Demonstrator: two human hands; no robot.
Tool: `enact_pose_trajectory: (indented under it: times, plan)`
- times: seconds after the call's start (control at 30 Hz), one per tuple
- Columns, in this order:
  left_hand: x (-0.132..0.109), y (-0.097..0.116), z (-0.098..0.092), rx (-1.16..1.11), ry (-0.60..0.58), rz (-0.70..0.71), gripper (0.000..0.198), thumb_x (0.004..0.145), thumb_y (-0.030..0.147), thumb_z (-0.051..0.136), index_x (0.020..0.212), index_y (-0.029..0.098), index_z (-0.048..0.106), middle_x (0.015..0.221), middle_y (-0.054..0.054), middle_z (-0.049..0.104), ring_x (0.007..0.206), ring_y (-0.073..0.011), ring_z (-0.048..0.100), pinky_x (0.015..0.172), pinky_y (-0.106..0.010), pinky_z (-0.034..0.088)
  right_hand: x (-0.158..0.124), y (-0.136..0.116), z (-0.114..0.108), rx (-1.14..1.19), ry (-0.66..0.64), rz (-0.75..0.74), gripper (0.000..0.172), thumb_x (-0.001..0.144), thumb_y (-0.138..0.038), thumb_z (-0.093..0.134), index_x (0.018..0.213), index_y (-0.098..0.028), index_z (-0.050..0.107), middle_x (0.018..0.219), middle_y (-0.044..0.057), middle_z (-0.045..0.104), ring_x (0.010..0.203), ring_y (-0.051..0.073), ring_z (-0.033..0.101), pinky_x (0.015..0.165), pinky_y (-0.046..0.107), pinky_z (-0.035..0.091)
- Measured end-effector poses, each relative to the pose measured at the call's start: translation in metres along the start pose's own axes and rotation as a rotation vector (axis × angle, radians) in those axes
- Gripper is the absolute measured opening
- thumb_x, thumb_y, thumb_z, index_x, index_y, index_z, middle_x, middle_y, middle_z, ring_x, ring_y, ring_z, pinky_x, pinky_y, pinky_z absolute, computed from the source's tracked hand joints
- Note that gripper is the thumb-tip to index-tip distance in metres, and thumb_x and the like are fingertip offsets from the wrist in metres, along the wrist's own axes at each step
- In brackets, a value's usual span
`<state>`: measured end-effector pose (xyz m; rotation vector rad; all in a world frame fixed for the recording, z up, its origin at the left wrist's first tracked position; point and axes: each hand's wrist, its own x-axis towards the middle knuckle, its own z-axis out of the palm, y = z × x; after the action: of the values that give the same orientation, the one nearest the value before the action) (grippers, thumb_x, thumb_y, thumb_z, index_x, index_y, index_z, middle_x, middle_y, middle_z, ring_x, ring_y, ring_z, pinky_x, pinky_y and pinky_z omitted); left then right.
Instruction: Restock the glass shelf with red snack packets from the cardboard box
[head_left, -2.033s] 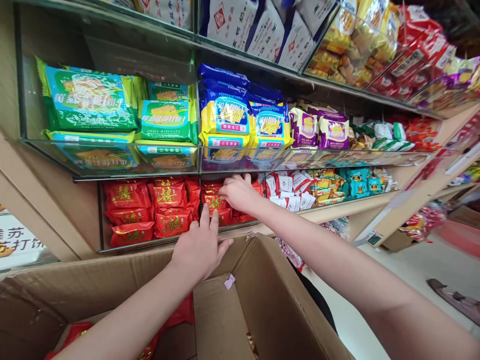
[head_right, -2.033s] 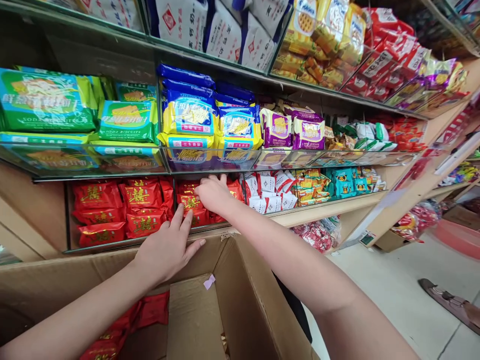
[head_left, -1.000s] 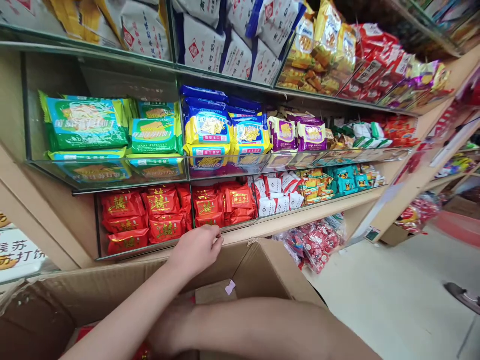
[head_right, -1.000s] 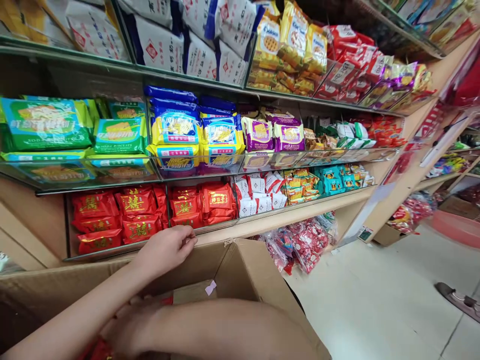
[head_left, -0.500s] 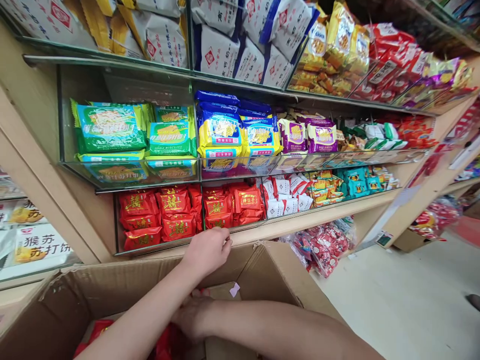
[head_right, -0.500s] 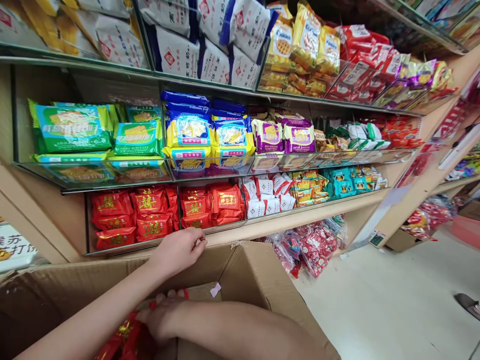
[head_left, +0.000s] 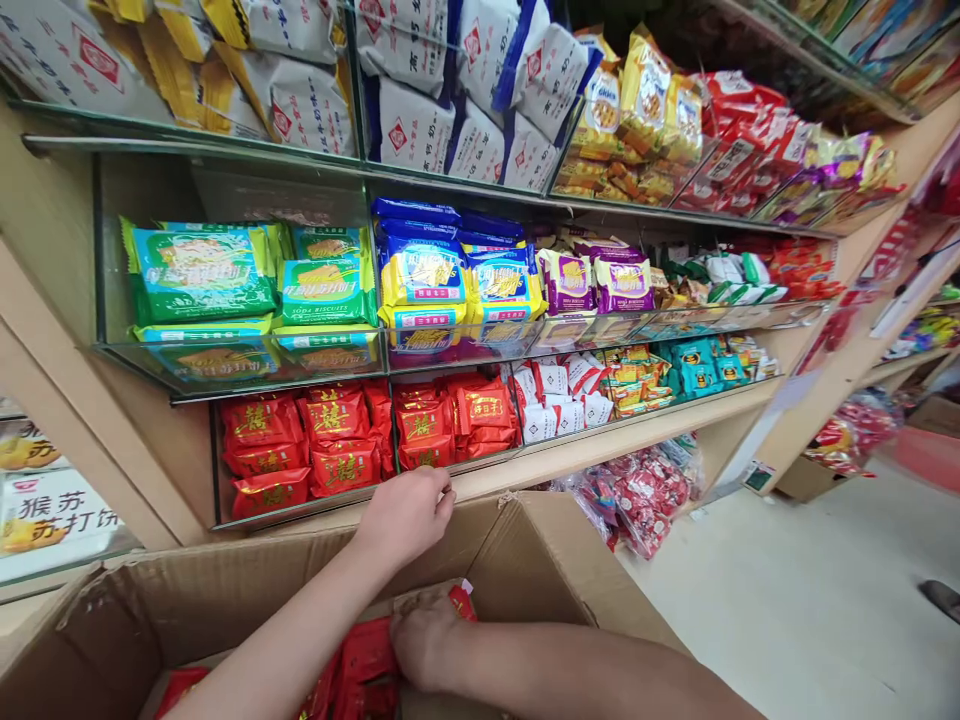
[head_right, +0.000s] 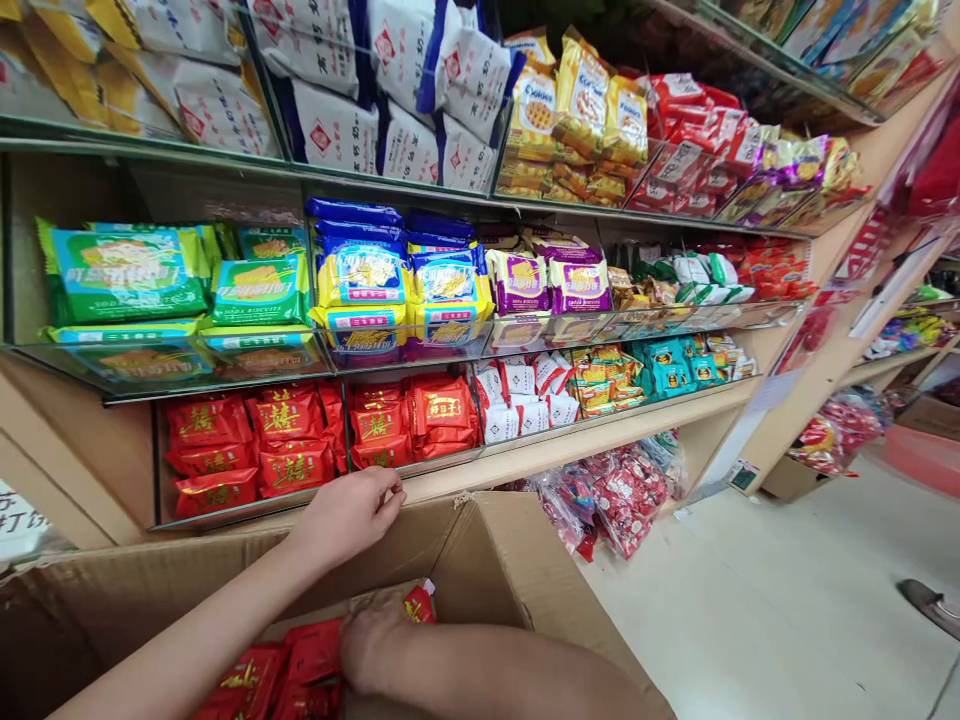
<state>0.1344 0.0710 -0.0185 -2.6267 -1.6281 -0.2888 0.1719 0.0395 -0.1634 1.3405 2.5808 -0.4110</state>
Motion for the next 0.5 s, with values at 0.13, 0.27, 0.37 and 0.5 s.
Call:
enact_pose_trajectory:
  times: [0.13, 0.27, 0.37, 0.5]
  plan:
    - [-0.002, 0.0, 0.0, -0.019, -0.003, 0.005, 0.02, 0.081, 0.026, 0.036, 0.079, 0.022, 0.056, 0.084, -0.004, 0.063, 0.078, -0.0191, 0.059, 0.064, -0.029, 0.041, -0.006, 0.006, 0.003, -0.183, -0.109, -0.04, 0.039, 0.064, -0.011, 0.059, 0.103, -0.011, 0.06, 0.11, 0.017, 0.057, 0.108, 0.031, 0.047, 0.077, 0.048, 0.043]
    - [-0.003, -0.001, 0.001, -0.066, 0.007, 0.001, 0.021, 0.08, 0.026, 0.037, 0.079, 0.022, 0.057, 0.083, -0.004, 0.063, 0.078, -0.0192, 0.059, 0.067, -0.029, 0.041, -0.014, 0.01, -0.005, -0.306, -0.186, -0.056, 0.028, 0.062, -0.006, 0.059, 0.089, -0.012, 0.066, 0.103, 0.018, 0.061, 0.105, 0.033, 0.049, 0.071, 0.048, 0.045]
    - [-0.004, -0.001, 0.002, -0.124, 0.024, -0.013, 0.02, 0.079, 0.026, 0.038, 0.077, 0.021, 0.058, 0.08, -0.005, 0.062, 0.076, -0.0197, 0.059, 0.066, -0.03, 0.041, -0.022, 0.012, -0.015, -0.352, -0.214, -0.073, 0.018, 0.062, -0.005, 0.059, 0.077, -0.011, 0.068, 0.087, 0.02, 0.065, 0.093, 0.034, 0.056, 0.065, 0.046, 0.046]
    - [-0.005, -0.003, 0.0, -0.263, 0.055, -0.024, 0.018, 0.078, 0.025, 0.04, 0.073, 0.021, 0.058, 0.076, -0.004, 0.063, 0.073, -0.0193, 0.058, 0.065, -0.03, 0.041, -0.05, 0.024, -0.043, -0.307, -0.161, -0.182, 0.016, 0.07, -0.011, 0.053, 0.08, -0.014, 0.066, 0.08, 0.012, 0.067, 0.076, 0.024, 0.062, 0.063, 0.037, 0.048]
